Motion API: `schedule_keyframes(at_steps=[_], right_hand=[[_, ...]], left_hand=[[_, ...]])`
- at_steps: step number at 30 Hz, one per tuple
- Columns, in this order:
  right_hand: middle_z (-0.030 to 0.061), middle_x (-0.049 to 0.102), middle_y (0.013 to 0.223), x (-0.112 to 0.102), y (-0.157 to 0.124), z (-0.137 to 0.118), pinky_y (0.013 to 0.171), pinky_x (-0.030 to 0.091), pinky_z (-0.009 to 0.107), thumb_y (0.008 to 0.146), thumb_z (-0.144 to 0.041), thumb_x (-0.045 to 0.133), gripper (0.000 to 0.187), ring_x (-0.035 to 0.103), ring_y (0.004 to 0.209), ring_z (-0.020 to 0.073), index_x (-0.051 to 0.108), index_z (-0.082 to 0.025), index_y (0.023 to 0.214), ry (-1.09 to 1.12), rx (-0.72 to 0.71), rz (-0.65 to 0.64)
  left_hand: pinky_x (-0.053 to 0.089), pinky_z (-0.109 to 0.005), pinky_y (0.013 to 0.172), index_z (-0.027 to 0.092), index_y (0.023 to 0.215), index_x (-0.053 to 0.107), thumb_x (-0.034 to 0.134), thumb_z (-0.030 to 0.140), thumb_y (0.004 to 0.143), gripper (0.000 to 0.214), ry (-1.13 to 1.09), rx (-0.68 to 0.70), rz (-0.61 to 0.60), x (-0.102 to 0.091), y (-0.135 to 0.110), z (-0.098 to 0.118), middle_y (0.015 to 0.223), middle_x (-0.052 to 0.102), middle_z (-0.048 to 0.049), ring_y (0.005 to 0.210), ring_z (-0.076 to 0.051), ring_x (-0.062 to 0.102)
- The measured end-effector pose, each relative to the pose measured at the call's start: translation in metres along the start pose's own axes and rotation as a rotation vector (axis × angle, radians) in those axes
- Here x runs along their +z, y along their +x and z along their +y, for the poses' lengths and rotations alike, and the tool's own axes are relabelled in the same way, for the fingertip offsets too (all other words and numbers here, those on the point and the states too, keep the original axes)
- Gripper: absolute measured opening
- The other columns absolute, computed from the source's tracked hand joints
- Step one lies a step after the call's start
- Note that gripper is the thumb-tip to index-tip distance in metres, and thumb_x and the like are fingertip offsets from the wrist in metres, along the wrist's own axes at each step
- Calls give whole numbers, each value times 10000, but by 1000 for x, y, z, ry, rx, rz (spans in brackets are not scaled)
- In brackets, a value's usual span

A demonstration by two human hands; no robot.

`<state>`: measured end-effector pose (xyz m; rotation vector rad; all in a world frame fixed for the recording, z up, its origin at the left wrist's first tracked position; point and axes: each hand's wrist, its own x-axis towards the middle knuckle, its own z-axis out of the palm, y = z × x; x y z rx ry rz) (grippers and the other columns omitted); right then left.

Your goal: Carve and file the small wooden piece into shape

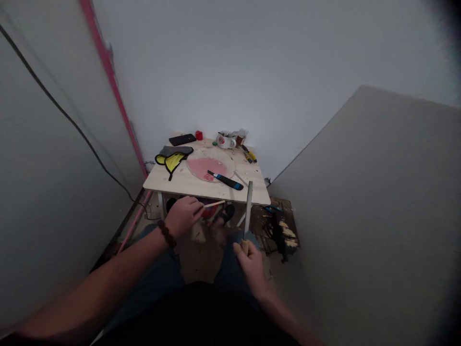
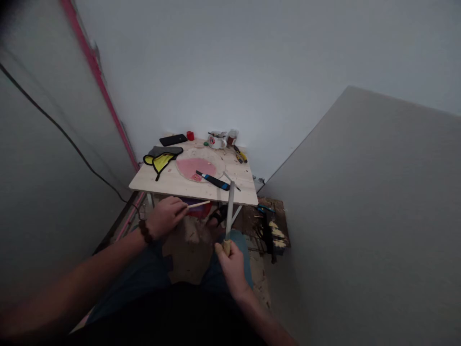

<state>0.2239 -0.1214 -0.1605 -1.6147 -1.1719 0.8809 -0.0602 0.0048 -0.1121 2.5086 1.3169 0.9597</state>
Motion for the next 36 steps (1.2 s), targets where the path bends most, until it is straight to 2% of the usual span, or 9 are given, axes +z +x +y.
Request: schedule_keyframes(at_steps=[3,6,9,14,21,26,31,33,36], right_hand=[[-36,513,626,6,22,-29,584,395,299,799,-741,830,566,462,616,170,540,-275,663,6,-58,-1],[-12,650,669,17,50,-78,568,445,301,839,-681,845,463,541,585,180,694,-243,837,122,-87,-76],[-49,685,679,27,72,-127,463,377,266,889,-632,852,474,476,465,139,745,-238,1130,308,-82,-226],[-72,646,642,24,81,-171,420,350,214,926,-536,876,362,424,424,84,654,-250,912,504,-79,-353],[-76,636,623,2,67,-173,372,331,194,895,-565,932,426,429,412,80,648,-248,872,527,-45,-262],[-33,729,729,4,65,-171,391,354,197,883,-549,914,406,442,430,73,645,-246,872,583,-57,-180],[-74,613,588,0,63,-194,397,341,202,896,-527,889,372,389,392,77,639,-254,857,631,-62,-292],[-85,584,556,-1,62,-203,392,315,200,890,-520,907,376,385,383,77,646,-252,858,631,-69,-387],[-68,639,602,0,61,-210,389,303,200,870,-505,953,393,405,388,69,664,-239,859,613,-76,-484]], left_hand=[[611,-395,902,231,1132,875,679,390,1129,252,-227,-348,99,-28,-4,15,1100,894,-80,1004,-279,813],[631,-376,883,248,1118,887,704,486,1100,301,-365,-477,168,-53,-3,37,1092,911,-60,1002,-288,837],[637,-398,998,264,1157,903,719,486,1088,296,-364,-388,192,-69,-3,57,1174,917,-64,1077,-300,844],[643,-398,1000,287,1198,909,740,480,1097,276,-352,-266,192,-72,-4,71,1188,917,-66,1085,-295,852],[648,-415,991,302,1183,909,750,371,1090,197,-267,-3,214,-58,2,85,1178,919,-74,1057,-299,868],[624,-431,1056,291,1146,922,809,329,1043,157,-328,1,249,-57,2,96,1182,916,-96,1103,-316,858],[638,-398,937,252,1141,906,807,508,1046,290,-870,-431,175,-71,7,117,1122,886,-118,1013,-303,806],[627,-348,793,208,1126,887,742,612,1073,432,-1247,-625,64,-77,12,125,1049,851,-134,889,-269,764],[519,-257,634,157,1088,856,752,570,1083,426,-1597,-686,-169,-85,20,135,845,717,-75,702,-173,606]])
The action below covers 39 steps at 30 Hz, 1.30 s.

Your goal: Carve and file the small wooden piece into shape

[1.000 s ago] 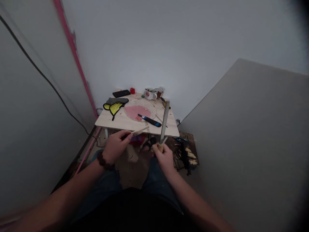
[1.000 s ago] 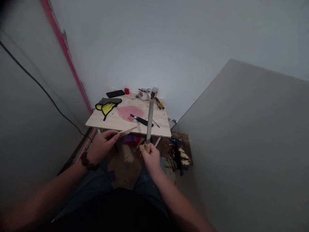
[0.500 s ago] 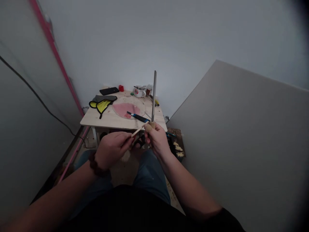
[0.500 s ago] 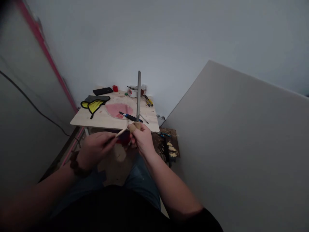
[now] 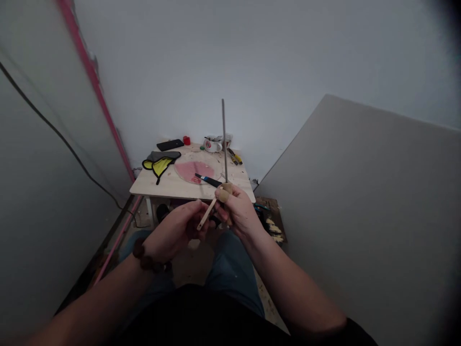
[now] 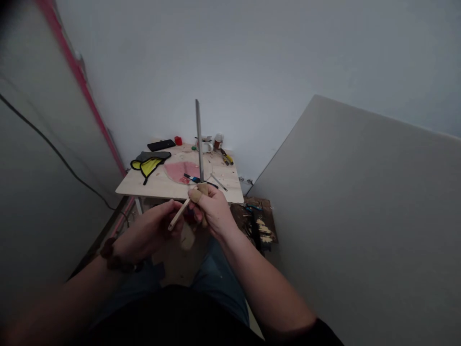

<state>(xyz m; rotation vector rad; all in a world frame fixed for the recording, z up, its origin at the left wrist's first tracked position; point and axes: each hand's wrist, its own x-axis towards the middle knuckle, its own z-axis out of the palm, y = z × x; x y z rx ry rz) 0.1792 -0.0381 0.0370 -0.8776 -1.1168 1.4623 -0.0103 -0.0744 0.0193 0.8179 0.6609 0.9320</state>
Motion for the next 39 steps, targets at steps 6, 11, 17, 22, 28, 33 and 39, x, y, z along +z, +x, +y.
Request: schedule_keyframes(at_steps=[6,11,17,22,28,33,39], right_hand=[[-84,595,574,10,2,-2,420,360,208,870,-547,976,458,447,416,82,633,-249,811,-62,0,-4],[-83,584,577,14,4,-5,415,321,217,874,-597,955,484,439,427,89,610,-264,808,-87,-6,0],[-69,613,627,11,-2,5,437,332,227,971,-665,832,442,458,447,105,677,-252,944,-132,-41,55],[-33,670,705,0,-32,25,465,385,248,971,-674,811,487,508,477,122,753,-214,1120,-200,-58,69],[2,679,710,-19,-72,60,464,408,270,952,-787,800,598,522,477,137,780,-209,1106,-279,-20,61],[12,672,703,-30,-91,82,461,461,283,916,-824,817,664,544,509,163,813,-208,1165,-336,47,120],[15,680,709,-28,-98,97,472,489,293,920,-758,839,602,584,535,184,825,-226,1203,-354,40,112]], left_hand=[[399,-211,554,153,1016,802,674,503,1151,395,-218,-129,-175,11,-1,6,669,377,69,559,-99,274],[357,-205,525,177,990,774,698,504,1135,367,-222,-95,-144,18,-3,6,661,332,79,550,-99,215],[459,-252,568,222,781,586,746,529,1099,470,-161,107,73,21,-4,9,671,402,46,574,-122,363],[513,-258,615,228,907,646,720,381,1058,228,-91,319,255,10,1,15,731,584,22,624,-139,544],[642,-297,752,221,1290,758,816,329,948,363,-61,349,369,-3,8,19,1106,834,-77,878,-201,784],[666,-306,770,231,1361,775,833,345,960,421,-11,385,383,-3,11,18,1193,870,-106,926,-230,823],[666,-296,726,229,1303,789,866,280,915,399,6,457,370,2,15,23,1074,871,-73,845,-215,818]])
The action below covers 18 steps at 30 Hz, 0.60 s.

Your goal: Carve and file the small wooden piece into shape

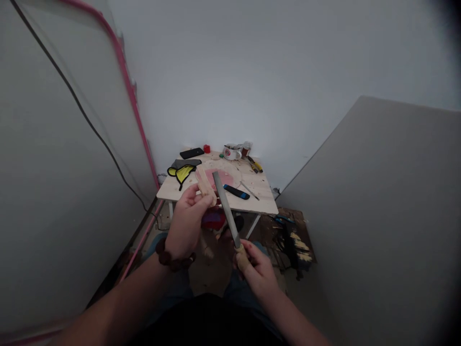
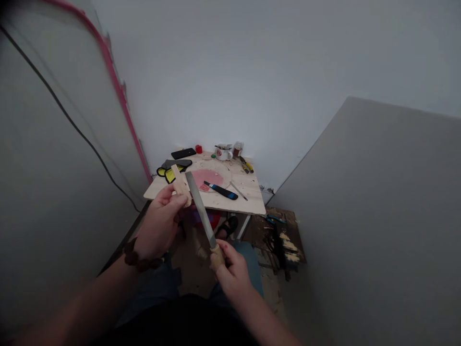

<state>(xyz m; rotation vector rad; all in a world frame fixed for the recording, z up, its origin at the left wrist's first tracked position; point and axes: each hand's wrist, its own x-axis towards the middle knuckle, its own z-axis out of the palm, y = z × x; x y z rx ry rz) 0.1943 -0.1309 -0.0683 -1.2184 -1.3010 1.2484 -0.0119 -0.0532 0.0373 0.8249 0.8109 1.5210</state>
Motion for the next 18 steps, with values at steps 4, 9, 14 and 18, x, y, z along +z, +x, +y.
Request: schedule_keyframes(at_steps=[4,9,14,18], right_hand=[[14,677,720,3,-1,3,455,502,301,906,-753,844,600,576,533,189,813,-238,1212,40,6,35],[1,663,734,4,2,6,465,488,289,895,-692,872,578,535,524,162,796,-220,1219,47,-18,42],[11,682,802,12,10,7,489,491,287,950,-674,836,550,543,547,159,799,-221,1259,10,-45,14],[43,719,833,18,16,5,574,545,305,1036,-677,745,502,641,663,211,838,-230,1243,-60,-124,27]], left_hand=[[670,-284,723,209,1177,804,922,326,899,325,-7,-7,81,-1,4,2,1100,868,-88,818,-191,812],[698,-348,871,200,1181,815,872,385,962,292,-66,-56,60,-1,5,2,1188,862,-117,891,-201,822],[666,-313,880,238,1206,803,809,334,991,236,-41,21,56,2,4,-2,1143,843,-52,909,-185,797],[651,-292,852,260,1213,763,781,345,1019,212,-32,42,87,5,4,-1,1073,816,-17,854,-168,767]])
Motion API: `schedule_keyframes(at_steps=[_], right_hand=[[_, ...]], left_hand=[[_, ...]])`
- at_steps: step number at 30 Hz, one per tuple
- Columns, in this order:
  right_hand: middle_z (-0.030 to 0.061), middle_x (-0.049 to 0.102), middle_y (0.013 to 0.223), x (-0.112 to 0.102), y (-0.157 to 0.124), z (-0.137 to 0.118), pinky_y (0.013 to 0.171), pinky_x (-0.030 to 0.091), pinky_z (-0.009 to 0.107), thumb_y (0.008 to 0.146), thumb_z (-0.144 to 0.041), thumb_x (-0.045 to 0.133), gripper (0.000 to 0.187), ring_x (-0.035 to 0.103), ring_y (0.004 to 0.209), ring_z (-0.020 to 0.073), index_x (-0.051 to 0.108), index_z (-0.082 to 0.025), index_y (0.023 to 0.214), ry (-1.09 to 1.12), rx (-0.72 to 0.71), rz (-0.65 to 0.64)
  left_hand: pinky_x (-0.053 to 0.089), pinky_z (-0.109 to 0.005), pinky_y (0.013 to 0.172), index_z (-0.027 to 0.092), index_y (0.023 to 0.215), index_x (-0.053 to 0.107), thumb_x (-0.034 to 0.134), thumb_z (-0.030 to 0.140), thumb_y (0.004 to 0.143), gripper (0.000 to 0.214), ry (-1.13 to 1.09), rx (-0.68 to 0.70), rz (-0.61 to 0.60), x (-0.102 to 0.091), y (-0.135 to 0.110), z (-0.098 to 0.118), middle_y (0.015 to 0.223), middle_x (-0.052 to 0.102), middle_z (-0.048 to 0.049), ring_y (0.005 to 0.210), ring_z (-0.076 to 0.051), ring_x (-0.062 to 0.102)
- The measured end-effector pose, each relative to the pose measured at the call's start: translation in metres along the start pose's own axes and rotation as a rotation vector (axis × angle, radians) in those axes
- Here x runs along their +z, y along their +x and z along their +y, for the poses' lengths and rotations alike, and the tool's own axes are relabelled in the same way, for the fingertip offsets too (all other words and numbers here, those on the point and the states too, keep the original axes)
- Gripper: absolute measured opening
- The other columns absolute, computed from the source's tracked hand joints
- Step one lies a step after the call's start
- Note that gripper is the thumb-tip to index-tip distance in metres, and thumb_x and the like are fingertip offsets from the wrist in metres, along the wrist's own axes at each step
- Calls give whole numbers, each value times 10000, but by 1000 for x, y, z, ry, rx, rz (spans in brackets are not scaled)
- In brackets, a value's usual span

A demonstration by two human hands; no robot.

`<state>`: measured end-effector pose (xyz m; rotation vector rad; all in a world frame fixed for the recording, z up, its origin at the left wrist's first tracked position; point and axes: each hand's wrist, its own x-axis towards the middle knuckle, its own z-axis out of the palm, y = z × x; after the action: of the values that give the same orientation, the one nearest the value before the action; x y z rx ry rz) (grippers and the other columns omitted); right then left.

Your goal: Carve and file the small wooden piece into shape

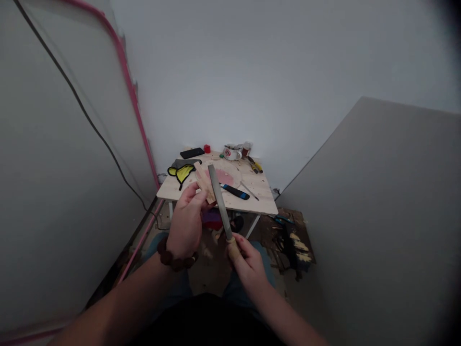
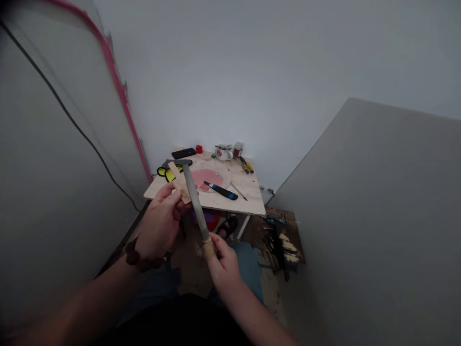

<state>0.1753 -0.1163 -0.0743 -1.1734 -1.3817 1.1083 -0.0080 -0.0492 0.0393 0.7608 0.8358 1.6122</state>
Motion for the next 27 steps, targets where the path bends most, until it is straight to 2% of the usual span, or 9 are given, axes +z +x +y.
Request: schedule_keyframes(at_steps=[3,7,9,11,14,18,20,24,27], right_hand=[[59,756,872,0,3,1,692,612,338,1056,-612,741,440,722,795,259,860,-245,1267,-59,-46,11],[81,842,1030,-1,3,8,783,662,368,1048,-517,756,386,794,924,302,872,-279,1330,-103,-64,-18],[89,867,1153,-1,3,14,894,677,396,1059,-492,742,387,813,1038,322,869,-289,1363,-128,-91,-36],[92,871,1182,0,4,18,970,670,420,1079,-488,714,400,813,1090,333,862,-285,1390,-147,-105,-45],[86,870,1152,1,7,19,982,662,426,1101,-495,689,408,811,1070,332,849,-291,1417,-158,-120,-65],[70,856,1098,7,7,10,927,651,386,1138,-522,659,396,803,1015,303,842,-296,1406,-129,-132,-203],[64,839,1027,12,7,7,829,642,359,1138,-553,661,414,782,913,278,844,-276,1385,-101,-99,-251],[49,797,916,24,5,9,734,619,325,1149,-573,652,429,739,820,249,849,-263,1372,-59,-48,-269],[52,829,1035,28,4,17,786,639,308,1149,-478,658,489,756,870,224,752,-254,1573,-70,-81,-229]], left_hand=[[653,-310,867,245,1200,730,737,440,1072,234,-45,0,31,3,3,3,1131,834,-61,939,-196,808],[665,-359,821,213,1224,722,686,664,1098,469,-90,23,72,6,11,2,1051,862,-113,932,-262,849],[676,-368,841,203,1294,726,675,710,1098,546,-117,28,89,6,15,0,1052,872,-121,961,-277,861],[684,-368,869,198,1354,733,647,722,1114,583,-152,-6,79,6,18,-2,1119,882,-140,1020,-284,868],[672,-338,787,184,1336,773,606,749,1124,627,-107,-24,89,1,19,-4,1168,887,-163,974,-276,871],[567,-281,603,171,1296,814,570,784,1128,680,123,205,198,-10,23,-7,1047,889,-134,684,-189,778],[536,-263,578,165,1215,816,535,796,1134,696,113,256,242,-13,28,-8,915,860,-103,616,-162,726],[625,-288,674,178,1109,773,501,787,1138,667,-104,78,254,-13,40,-2,833,818,-85,653,-185,771],[629,-299,636,193,1180,766,490,676,1175,556,-216,-24,255,-9,45,7,855,811,-69,597,-176,750]])
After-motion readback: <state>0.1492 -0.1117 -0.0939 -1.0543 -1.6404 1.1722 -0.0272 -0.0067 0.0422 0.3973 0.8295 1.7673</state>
